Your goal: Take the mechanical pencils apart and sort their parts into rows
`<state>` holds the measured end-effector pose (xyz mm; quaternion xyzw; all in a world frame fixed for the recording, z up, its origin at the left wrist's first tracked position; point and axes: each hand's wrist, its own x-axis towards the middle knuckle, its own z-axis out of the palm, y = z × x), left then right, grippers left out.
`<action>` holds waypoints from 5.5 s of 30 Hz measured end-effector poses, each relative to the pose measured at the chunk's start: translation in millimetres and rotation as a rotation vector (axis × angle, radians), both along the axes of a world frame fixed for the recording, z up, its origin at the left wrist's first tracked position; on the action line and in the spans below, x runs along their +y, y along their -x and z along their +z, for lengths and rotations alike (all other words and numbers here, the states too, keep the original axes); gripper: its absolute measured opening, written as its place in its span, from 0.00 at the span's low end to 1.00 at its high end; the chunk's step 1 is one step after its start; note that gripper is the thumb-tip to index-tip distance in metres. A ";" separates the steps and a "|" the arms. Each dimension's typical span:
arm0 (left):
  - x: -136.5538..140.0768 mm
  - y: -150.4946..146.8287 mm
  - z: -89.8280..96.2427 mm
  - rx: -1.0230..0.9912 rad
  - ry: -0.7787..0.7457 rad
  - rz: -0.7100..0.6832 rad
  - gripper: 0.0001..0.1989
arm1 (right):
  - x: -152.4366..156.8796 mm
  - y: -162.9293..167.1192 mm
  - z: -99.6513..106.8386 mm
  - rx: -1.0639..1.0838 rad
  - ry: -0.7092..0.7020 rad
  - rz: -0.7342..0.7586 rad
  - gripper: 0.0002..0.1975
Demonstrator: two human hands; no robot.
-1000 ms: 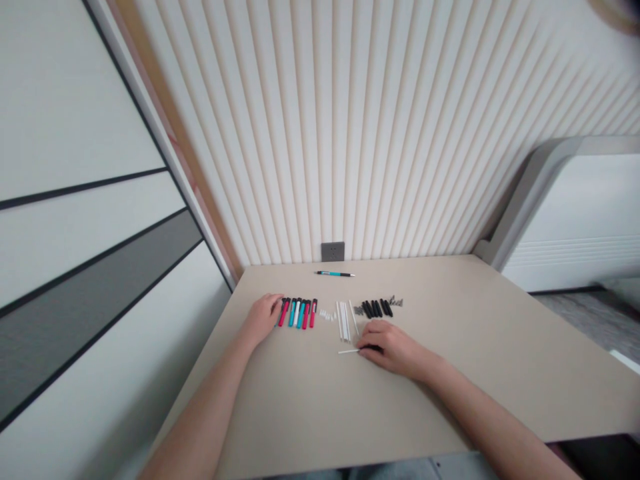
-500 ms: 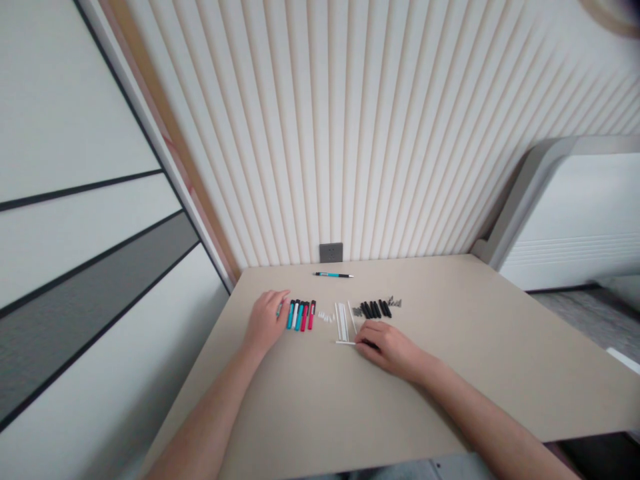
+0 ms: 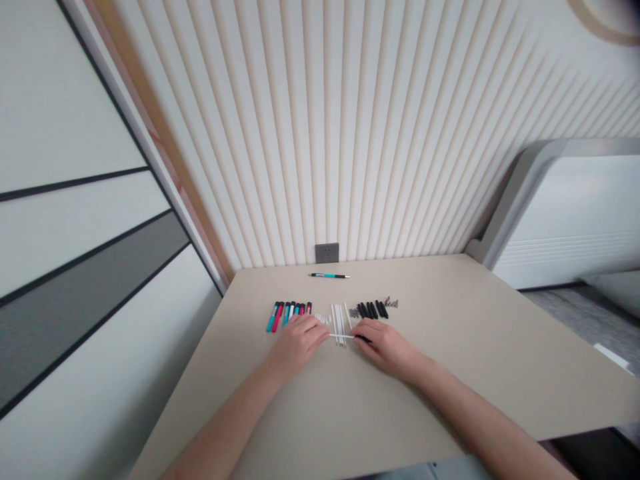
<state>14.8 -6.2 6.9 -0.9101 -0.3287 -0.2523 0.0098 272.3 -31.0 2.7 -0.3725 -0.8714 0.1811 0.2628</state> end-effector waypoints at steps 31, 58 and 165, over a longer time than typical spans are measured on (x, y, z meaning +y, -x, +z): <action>-0.2 8.8 1.6 -0.150 0.071 0.156 0.11 | 7.6 -8.4 -5.1 0.049 0.125 -0.554 0.12; -2.0 5.7 -1.2 -0.066 0.110 0.093 0.11 | 0.8 2.8 -11.3 -0.096 0.111 -0.393 0.15; 17.3 -33.5 8.1 -0.110 0.310 0.176 0.10 | 40.7 -55.0 -11.4 0.182 0.009 -0.570 0.14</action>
